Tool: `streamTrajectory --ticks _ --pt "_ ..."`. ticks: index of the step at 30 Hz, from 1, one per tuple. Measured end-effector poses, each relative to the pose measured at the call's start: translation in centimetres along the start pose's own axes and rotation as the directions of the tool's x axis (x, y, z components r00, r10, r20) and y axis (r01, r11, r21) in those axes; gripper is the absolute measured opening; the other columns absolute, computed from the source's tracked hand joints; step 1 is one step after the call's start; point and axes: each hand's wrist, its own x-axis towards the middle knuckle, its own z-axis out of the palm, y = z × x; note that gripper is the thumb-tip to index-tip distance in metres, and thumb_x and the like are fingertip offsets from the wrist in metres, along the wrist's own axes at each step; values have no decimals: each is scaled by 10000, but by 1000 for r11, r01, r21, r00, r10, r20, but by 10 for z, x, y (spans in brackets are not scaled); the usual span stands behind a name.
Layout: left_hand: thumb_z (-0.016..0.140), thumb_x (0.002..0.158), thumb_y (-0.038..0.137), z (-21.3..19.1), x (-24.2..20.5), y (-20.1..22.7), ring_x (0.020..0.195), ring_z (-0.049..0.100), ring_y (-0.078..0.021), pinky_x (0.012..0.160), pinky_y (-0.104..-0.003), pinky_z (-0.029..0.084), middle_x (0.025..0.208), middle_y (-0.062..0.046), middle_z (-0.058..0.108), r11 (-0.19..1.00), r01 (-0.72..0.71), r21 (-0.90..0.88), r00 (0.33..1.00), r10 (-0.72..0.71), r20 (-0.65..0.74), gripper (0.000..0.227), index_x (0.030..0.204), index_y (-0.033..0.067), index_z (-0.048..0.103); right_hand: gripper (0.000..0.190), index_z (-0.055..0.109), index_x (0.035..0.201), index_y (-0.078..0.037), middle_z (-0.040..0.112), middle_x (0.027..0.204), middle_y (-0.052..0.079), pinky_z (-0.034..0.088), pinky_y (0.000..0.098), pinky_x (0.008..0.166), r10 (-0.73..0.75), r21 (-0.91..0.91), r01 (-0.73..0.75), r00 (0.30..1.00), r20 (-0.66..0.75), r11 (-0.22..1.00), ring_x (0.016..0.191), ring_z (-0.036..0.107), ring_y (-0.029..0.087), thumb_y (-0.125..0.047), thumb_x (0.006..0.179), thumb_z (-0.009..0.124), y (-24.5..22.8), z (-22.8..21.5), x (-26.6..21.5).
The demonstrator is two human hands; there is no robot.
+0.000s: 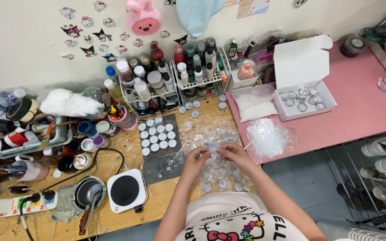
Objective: The person places small round metal candle tins and clear plastic covers onto a wooden workspace by hand and then puts the covers onto the tins one by one.
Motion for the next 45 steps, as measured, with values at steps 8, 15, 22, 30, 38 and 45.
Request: streamTrajectory --ticks 8,15,22,30,38,45 --pt "781 894 136 -7 -13 58 780 597 -111 615 -260 429 988 -4 730 951 -142 273 990 142 20 110 989 82 780 296 770 1115 -8 761 963 26 524 253 783 29 -381 106 942 333 919 864 652 78 -248 1001 640 -22 -7 2" --pt "796 860 232 -8 -28 80 948 751 -174 731 -310 577 1104 36 753 825 -361 434 932 328 152 168 1013 163 792 289 743 1175 -44 787 1000 95 592 280 786 81 -466 36 970 229 884 856 711 131 -238 1026 589 -33 -3 4" --pt "735 903 368 0 -37 99 800 748 -218 664 -362 576 1285 88 687 629 -305 715 950 254 182 187 970 200 786 259 754 1100 -45 742 1059 83 628 307 712 -268 -633 312 949 168 708 859 758 182 -73 843 760 -75 37 -14" --pt "691 925 270 7 -35 100 754 734 -280 648 -410 567 1311 36 646 578 -107 809 963 264 -60 191 1096 211 750 278 724 1093 -30 708 1052 120 639 324 707 -358 -668 425 901 245 611 860 755 234 27 822 700 -61 50 -1" --pt "668 952 240 -17 -18 76 803 738 -278 654 -416 576 1354 25 631 468 -133 873 985 162 64 183 1125 186 691 300 720 1078 -25 705 1067 117 583 380 813 -350 -674 532 846 402 512 952 702 294 64 799 658 -68 56 15" --pt "709 858 297 -48 -5 88 858 734 -299 696 -462 570 1486 -67 512 427 -322 845 947 132 294 377 1190 130 641 333 688 1157 -57 668 1167 76 574 358 842 -155 -594 496 833 531 633 1057 664 244 55 847 638 -89 54 62"
